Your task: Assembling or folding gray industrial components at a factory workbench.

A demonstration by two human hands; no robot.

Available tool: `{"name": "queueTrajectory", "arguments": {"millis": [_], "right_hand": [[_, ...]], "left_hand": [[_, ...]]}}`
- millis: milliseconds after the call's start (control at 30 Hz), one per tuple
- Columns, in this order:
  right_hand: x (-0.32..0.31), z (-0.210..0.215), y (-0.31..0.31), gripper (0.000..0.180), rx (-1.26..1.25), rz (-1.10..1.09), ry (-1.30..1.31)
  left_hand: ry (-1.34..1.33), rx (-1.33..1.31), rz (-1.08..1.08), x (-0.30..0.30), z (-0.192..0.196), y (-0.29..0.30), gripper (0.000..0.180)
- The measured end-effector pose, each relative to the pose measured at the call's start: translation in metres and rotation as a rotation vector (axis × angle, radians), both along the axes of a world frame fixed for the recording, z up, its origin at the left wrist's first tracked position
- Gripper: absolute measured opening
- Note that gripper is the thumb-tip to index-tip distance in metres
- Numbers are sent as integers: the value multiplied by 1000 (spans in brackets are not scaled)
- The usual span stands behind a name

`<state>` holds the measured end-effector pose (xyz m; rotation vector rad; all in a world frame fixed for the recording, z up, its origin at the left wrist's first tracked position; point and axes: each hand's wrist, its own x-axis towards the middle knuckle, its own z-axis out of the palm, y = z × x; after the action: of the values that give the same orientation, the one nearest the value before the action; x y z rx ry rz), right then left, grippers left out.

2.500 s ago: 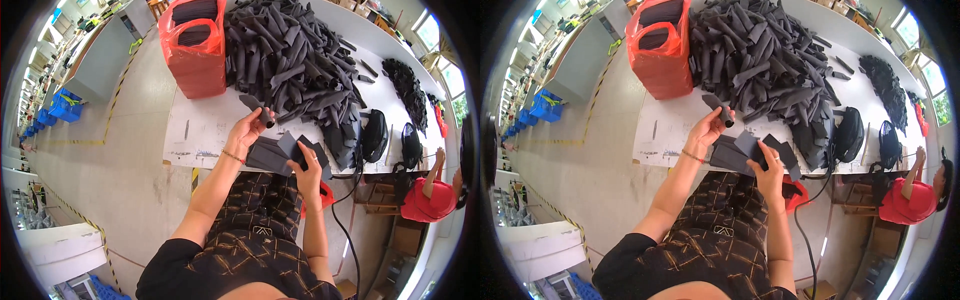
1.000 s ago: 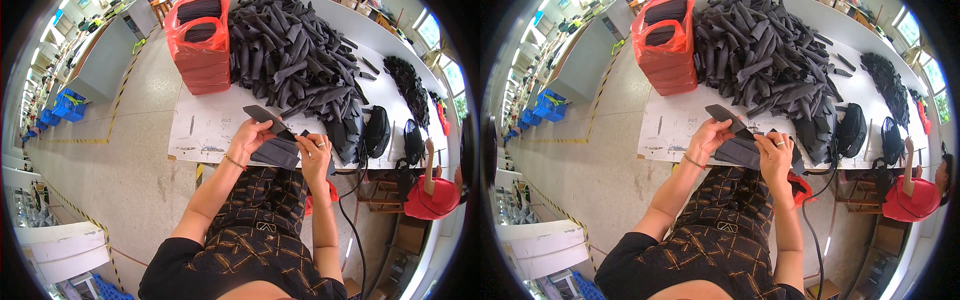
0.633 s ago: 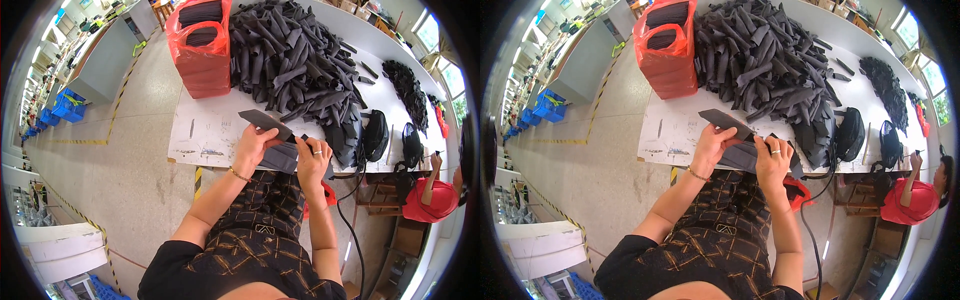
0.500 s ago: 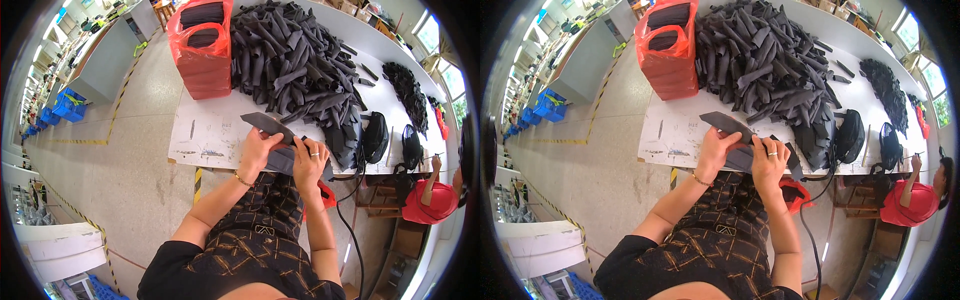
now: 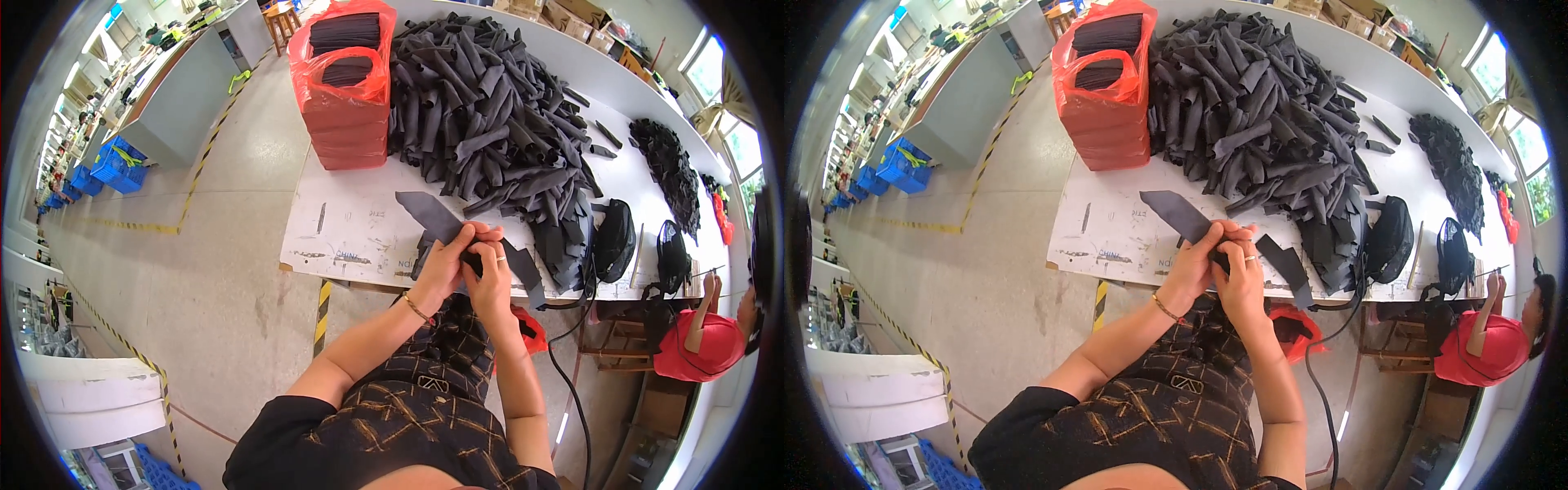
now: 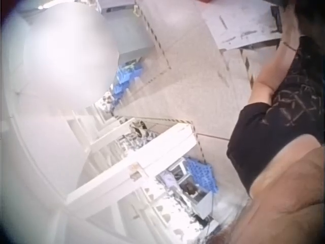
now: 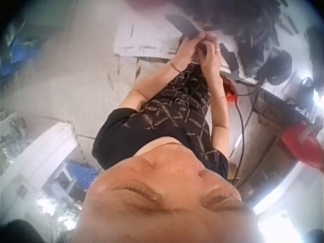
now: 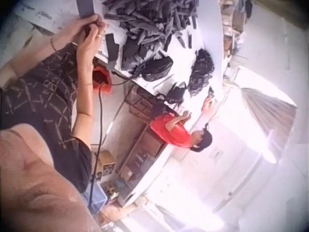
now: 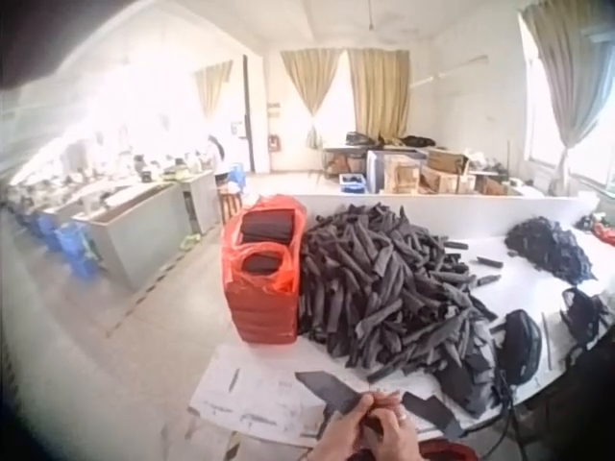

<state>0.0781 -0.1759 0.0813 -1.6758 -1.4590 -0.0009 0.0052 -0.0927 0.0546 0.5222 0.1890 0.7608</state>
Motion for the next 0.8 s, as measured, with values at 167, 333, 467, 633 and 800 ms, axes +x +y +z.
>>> {"name": "queueTrajectory", "arguments": {"millis": [167,333,467,633,800], "right_hand": [[13,-1,-13,29,-122,39,66],[13,-3,-6,12,-86,40,102],[14,-11,-4,9,-85,36,54],[12,-30,3,9,21,47,19],[10,-34,7,9,12,80,8]], "left_hand": [[-1,-44,-3,-8,-2,18,32],[-59,-118,75,0,-16,8,32],[-73,-179,52,5,-18,1,33],[-96,-196,68,4,-15,-1,27],[-89,-204,13,3,-17,-5,28]]}}
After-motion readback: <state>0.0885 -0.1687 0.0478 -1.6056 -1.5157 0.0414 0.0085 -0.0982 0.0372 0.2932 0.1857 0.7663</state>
